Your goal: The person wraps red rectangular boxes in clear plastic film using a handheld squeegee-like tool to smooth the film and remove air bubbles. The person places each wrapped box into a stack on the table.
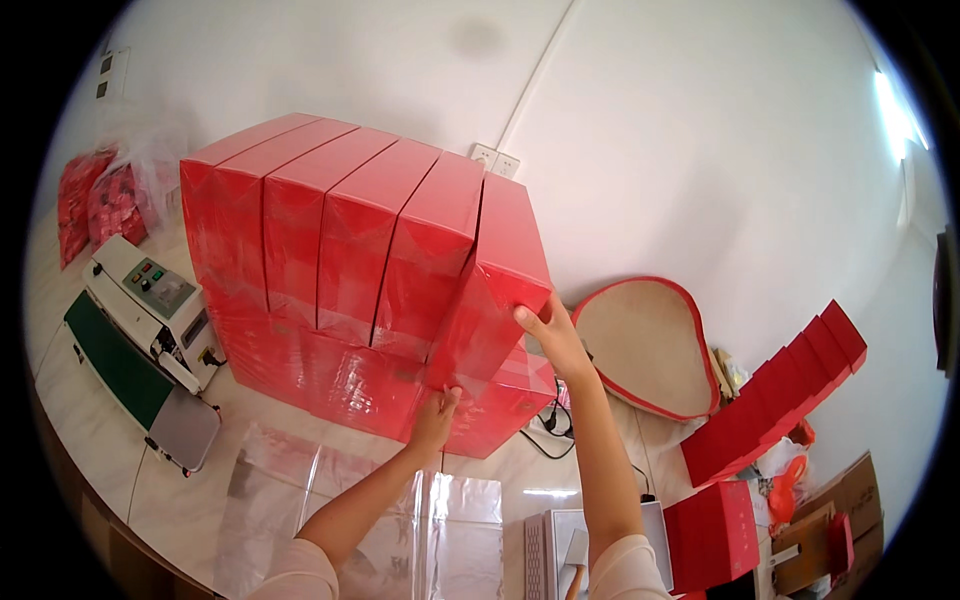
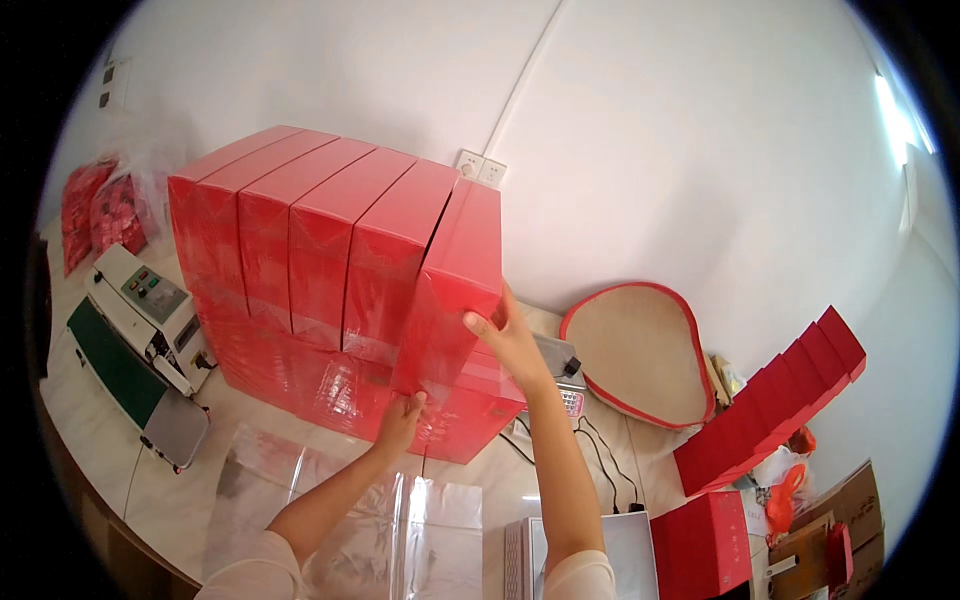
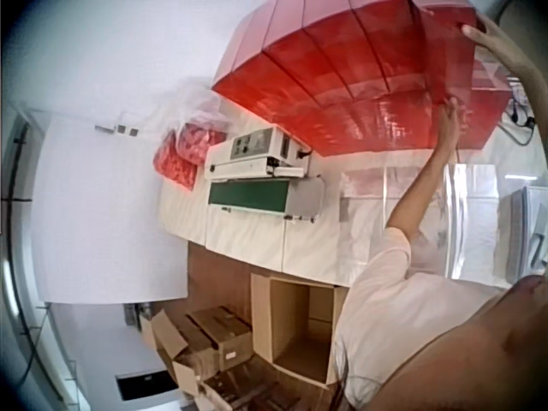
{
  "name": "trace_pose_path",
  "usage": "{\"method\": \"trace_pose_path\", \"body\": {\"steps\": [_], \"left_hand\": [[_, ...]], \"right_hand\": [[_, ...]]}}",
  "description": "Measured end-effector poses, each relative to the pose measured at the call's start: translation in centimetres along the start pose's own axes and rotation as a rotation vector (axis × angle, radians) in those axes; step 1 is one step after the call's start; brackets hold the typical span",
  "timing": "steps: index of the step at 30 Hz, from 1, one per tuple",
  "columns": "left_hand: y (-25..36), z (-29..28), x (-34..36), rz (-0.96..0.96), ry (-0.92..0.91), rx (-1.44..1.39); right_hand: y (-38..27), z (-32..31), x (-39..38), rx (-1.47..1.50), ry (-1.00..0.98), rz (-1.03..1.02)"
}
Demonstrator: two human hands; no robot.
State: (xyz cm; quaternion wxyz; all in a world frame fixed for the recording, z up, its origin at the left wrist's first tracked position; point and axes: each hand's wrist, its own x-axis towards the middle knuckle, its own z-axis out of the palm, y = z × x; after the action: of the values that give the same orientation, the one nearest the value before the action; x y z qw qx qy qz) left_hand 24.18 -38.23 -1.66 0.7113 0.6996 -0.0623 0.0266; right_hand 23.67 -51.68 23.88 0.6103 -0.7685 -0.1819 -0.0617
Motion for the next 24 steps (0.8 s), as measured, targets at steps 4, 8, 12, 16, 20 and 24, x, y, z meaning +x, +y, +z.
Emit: {"method": "trace_pose_path", "body": {"steps": [4,8,12,16,20,24], "left_hand": [[3.2,-0.3,1.4,-0.023,-0.052,-0.152],[2.2,-0.2,3.1,-0.087,-0.123,-0.320],[1.8,-0.2,-1.7,-0.040,-0.100,-0.051],[-4.5,-5.4,-12.4,-0.216,-0.170,-0.240],[-6.9,-14.0,-27.7,-0.456,0.076,-0.078],[-6.7,-18.3,-38.5,-0.604,0.065,0.005]], "right_hand": [[0.8,-0.7,1.6,0.049,-0.009,0.063],[3.2,-1.7,3.1,0.052,-0.018,0.090],[5.3,-1.7,0.8,0.123,0.037,0.054],[8.7,0.8,-6.1,0.061,0.244,-0.018],[13.9,6.4,-17.1,0.075,0.409,0.016],[19.3,10.4,-30.5,0.228,0.223,0.423]]}}
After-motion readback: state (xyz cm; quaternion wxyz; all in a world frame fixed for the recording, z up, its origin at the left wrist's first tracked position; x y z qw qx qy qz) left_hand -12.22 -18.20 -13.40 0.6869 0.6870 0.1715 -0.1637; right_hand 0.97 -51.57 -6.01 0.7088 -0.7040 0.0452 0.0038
